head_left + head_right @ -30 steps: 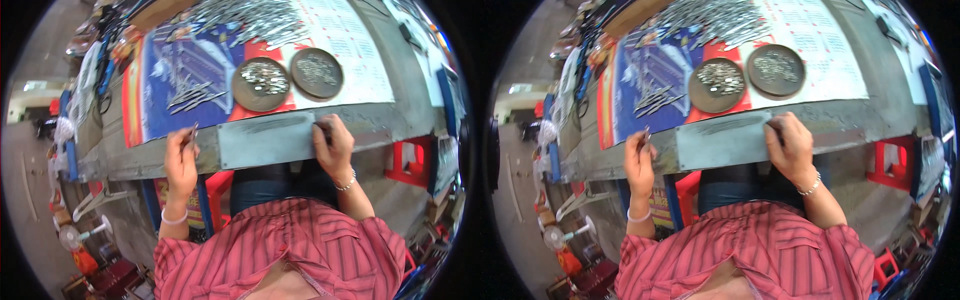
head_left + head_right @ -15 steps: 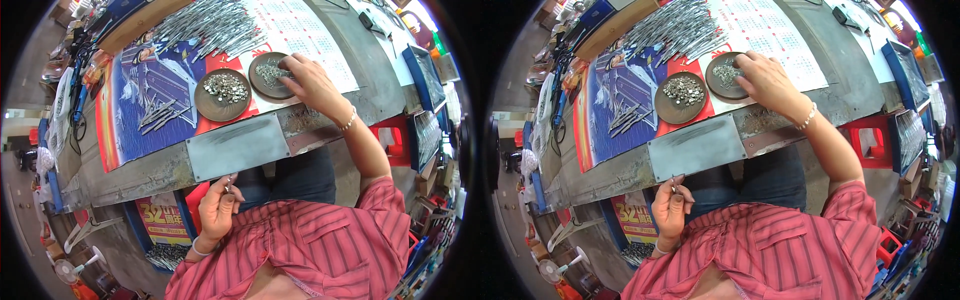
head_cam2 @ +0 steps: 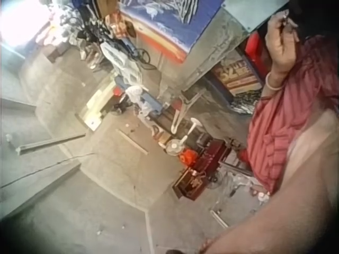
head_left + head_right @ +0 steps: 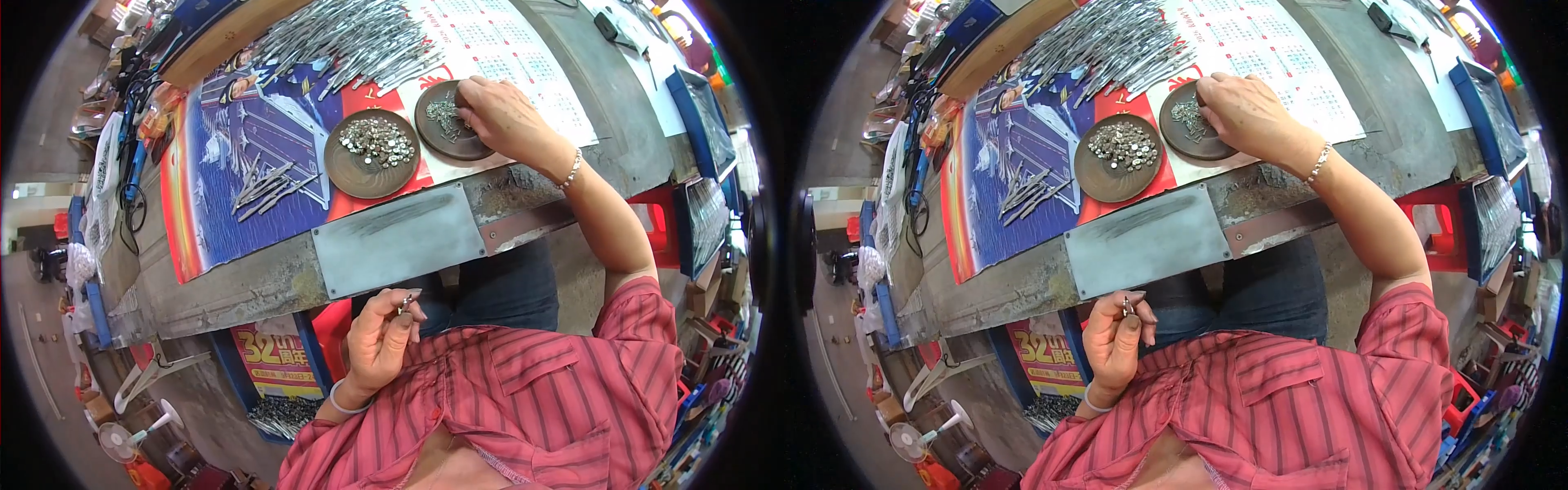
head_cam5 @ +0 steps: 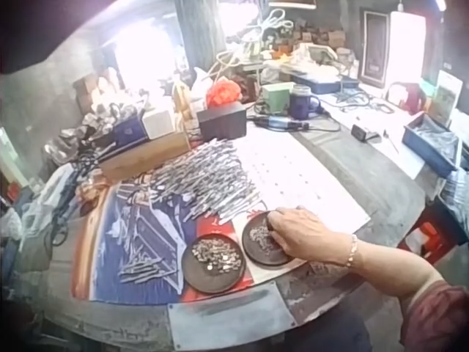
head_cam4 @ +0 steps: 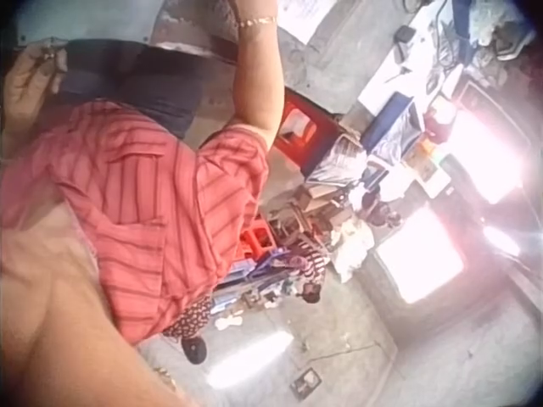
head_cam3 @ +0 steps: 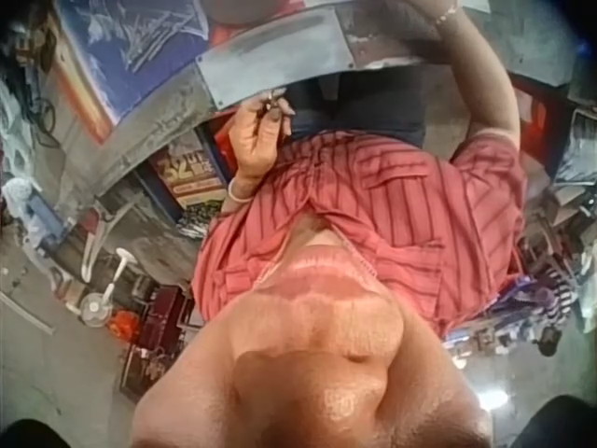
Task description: Manually assemble small metal pins into metal circular components at a workbench.
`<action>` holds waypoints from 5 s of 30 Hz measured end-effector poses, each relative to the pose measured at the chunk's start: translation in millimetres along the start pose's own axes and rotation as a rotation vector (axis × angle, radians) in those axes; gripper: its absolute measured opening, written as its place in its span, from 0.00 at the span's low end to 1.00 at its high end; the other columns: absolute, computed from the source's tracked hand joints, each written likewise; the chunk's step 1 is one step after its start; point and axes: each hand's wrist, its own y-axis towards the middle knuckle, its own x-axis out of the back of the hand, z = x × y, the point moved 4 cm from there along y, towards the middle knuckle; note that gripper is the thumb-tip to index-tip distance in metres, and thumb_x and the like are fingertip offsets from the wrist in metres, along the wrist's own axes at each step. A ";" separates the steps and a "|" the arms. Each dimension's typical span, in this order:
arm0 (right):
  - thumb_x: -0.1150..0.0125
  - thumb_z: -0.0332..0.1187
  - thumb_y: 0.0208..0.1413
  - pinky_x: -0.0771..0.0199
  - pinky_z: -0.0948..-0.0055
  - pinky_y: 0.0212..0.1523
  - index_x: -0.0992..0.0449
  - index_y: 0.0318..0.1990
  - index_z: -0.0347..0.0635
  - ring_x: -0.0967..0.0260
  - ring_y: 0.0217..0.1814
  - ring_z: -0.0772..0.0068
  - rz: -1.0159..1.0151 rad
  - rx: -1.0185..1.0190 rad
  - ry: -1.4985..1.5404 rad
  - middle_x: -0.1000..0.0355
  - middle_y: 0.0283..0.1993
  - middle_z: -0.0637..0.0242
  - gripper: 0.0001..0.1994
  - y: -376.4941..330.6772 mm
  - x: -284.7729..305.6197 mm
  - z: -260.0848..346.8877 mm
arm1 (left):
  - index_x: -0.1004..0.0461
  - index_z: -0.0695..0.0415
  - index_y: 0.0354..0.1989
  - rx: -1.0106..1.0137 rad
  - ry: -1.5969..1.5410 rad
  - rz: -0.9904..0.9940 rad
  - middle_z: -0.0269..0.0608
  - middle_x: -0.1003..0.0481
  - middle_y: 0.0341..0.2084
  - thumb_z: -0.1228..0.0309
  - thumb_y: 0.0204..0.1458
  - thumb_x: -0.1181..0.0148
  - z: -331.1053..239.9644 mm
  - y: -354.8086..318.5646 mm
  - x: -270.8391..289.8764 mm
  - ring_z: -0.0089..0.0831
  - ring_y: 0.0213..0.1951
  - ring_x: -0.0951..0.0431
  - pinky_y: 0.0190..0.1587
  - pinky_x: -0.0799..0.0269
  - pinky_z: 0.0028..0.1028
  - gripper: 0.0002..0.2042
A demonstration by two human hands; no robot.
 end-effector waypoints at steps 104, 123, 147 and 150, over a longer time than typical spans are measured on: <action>0.42 0.30 0.49 0.39 0.64 0.42 0.28 0.37 0.37 0.37 0.42 0.59 0.169 0.258 0.074 0.37 0.36 0.61 0.09 16.1 -32.0 117.2 | 0.28 0.66 0.41 -0.180 0.544 -0.181 0.41 0.24 0.27 0.84 0.52 0.47 -9.4 26.3 50.3 0.21 0.26 0.25 0.28 0.31 0.18 0.09; 0.38 0.24 0.44 0.36 0.65 0.34 0.31 0.30 0.40 0.36 0.31 0.59 0.101 0.236 0.457 0.32 0.27 0.63 0.07 -17.0 12.9 130.5 | 0.28 0.66 0.43 -0.076 0.337 -0.225 0.42 0.25 0.27 0.83 0.53 0.46 -10.5 16.4 45.3 0.22 0.24 0.27 0.27 0.32 0.19 0.09; 0.35 0.22 0.43 0.32 0.72 0.30 0.31 0.30 0.37 0.31 0.29 0.64 -0.163 -0.025 0.912 0.32 0.27 0.63 0.09 -95.6 4.3 120.4 | 0.33 0.62 0.54 0.198 -0.312 -0.092 0.35 0.29 0.37 0.78 0.57 0.50 23.5 25.5 -16.4 0.18 0.27 0.35 0.30 0.39 0.16 0.15; 0.35 0.22 0.44 0.31 0.74 0.32 0.31 0.30 0.37 0.30 0.31 0.68 -0.143 -0.065 1.059 0.31 0.27 0.64 0.09 -94.9 1.0 118.0 | 0.32 0.60 0.53 0.145 -0.337 -0.081 0.36 0.30 0.39 0.78 0.58 0.50 22.7 26.0 -19.3 0.18 0.28 0.34 0.30 0.39 0.17 0.14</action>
